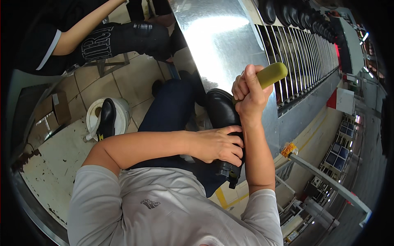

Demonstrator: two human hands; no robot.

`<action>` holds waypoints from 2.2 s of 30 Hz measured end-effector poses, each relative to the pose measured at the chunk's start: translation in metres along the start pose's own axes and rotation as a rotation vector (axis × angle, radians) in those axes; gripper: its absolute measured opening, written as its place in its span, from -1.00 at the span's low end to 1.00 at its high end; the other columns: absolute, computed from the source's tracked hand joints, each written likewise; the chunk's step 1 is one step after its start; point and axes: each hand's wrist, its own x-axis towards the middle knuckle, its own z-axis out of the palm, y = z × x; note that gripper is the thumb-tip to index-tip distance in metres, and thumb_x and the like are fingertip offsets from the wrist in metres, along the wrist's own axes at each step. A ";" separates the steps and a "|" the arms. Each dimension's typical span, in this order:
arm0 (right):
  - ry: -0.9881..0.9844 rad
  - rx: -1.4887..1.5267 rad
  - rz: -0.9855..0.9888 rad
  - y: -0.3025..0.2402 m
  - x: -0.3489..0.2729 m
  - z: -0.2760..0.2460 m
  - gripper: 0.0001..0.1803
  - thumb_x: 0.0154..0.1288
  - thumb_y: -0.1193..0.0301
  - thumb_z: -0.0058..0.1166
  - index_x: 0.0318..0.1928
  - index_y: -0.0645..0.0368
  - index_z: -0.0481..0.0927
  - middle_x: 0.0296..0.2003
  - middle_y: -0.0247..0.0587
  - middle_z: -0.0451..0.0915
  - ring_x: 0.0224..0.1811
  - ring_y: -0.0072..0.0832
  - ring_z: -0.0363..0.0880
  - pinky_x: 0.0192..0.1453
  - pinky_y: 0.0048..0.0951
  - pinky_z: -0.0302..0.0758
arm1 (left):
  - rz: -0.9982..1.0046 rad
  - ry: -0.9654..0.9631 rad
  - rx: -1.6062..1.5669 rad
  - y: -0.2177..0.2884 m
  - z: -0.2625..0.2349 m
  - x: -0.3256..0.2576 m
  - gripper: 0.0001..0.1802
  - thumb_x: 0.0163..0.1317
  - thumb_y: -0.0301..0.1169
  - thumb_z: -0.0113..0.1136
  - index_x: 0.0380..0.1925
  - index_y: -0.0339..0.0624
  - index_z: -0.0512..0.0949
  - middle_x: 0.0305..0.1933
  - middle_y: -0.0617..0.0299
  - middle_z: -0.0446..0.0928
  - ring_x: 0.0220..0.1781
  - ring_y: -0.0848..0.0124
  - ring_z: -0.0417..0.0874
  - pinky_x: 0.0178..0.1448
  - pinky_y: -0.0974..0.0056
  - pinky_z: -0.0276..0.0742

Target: The person repeatedly picks up black boots from a roller conveyor, rubs them with a green brush, and returns them to the conveyor. The process is repeated for multiple boots in a factory setting.

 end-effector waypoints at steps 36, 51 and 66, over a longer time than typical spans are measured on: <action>0.663 0.563 -0.195 0.036 -0.259 -0.140 -0.57 0.62 0.06 -0.07 -0.02 0.23 0.54 -0.62 -0.40 0.29 -0.65 -0.54 0.31 -0.53 -0.42 0.41 | -0.604 0.535 -1.031 -0.214 -0.043 0.084 -0.10 0.53 0.35 -0.34 0.37 -0.24 0.45 0.29 0.06 0.55 0.35 0.33 0.45 0.45 0.20 0.27; 1.030 0.874 -0.258 0.057 -0.186 -0.186 -0.68 0.44 0.28 0.18 -0.01 0.18 0.40 -0.61 -0.34 0.35 -0.69 -0.51 0.36 -0.62 -0.39 0.36 | -0.932 0.730 0.356 0.004 -0.010 -0.013 -0.47 0.67 -0.05 -0.17 0.00 -0.38 0.51 -0.12 0.00 0.66 -0.16 0.34 0.70 -0.04 0.22 0.62; 1.187 0.846 -0.157 0.047 -0.156 -0.168 -0.77 0.47 0.33 0.16 -0.26 0.07 0.38 -0.62 -0.42 0.31 -0.69 -0.60 0.30 -0.63 -0.47 0.30 | -0.308 -0.483 1.016 -0.021 0.067 0.127 -0.10 -0.03 0.12 0.49 0.15 -0.36 0.50 -0.05 0.03 0.55 -0.11 0.15 0.58 0.03 0.13 0.47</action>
